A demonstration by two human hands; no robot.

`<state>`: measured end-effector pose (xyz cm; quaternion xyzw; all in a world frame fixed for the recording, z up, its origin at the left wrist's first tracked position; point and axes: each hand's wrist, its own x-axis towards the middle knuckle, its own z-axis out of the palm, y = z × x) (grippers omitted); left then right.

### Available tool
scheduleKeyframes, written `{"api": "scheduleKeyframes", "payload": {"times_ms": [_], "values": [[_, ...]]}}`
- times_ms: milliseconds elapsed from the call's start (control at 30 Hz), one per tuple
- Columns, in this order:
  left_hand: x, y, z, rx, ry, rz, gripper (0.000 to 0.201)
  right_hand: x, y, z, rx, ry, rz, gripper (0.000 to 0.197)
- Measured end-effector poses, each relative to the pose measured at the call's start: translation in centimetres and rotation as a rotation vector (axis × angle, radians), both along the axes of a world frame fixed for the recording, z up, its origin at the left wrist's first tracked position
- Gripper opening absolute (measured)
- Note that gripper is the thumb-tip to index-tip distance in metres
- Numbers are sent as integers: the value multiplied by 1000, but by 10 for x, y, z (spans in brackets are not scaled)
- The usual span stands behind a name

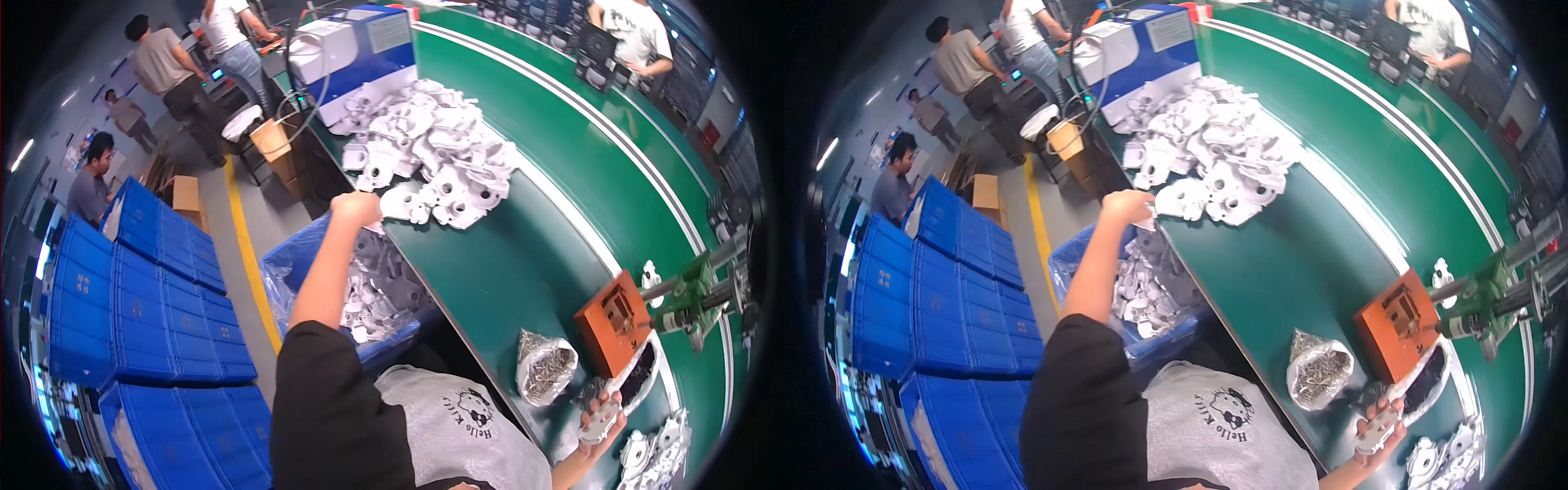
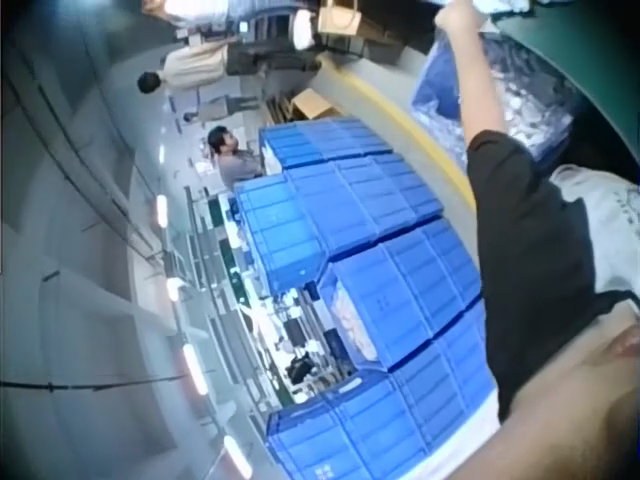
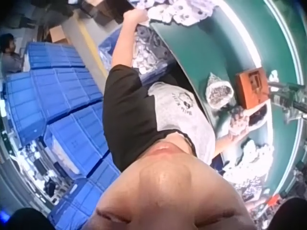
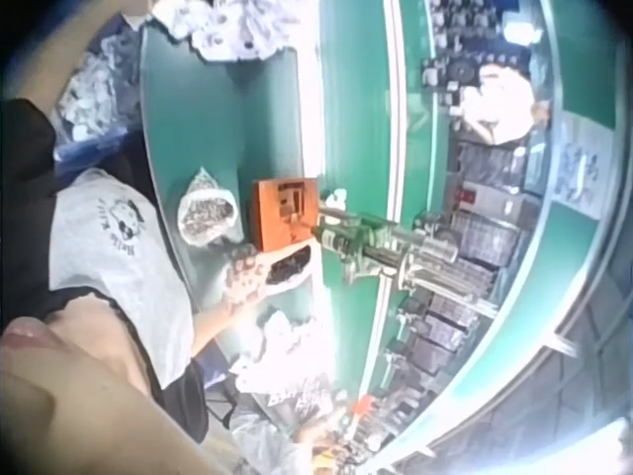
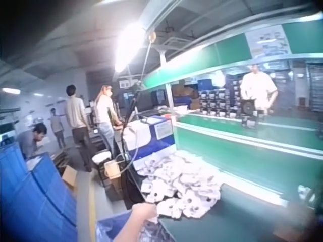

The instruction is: Assembling small metal components into plastic parts using a manual press on an assembly line.

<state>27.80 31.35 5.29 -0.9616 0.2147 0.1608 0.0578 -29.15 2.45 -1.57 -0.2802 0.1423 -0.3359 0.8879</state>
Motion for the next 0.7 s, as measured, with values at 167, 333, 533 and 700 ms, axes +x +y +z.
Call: {"api": "scheduleKeyframes", "payload": {"times_ms": [167,333,533,700], "values": [[20,1,17,-191,496,67,53,-9,3,0,-20,12,-16,38],[22,-12,31,-358,744,117,34,-19,15,0,10,28,-69,37],[-72,-65,5,-1033,514,-166,33,12,19,20,-341,231,-187,56],[-216,-140,21,-1312,842,-565,33,92,40,56,-750,373,-274,77]]}}
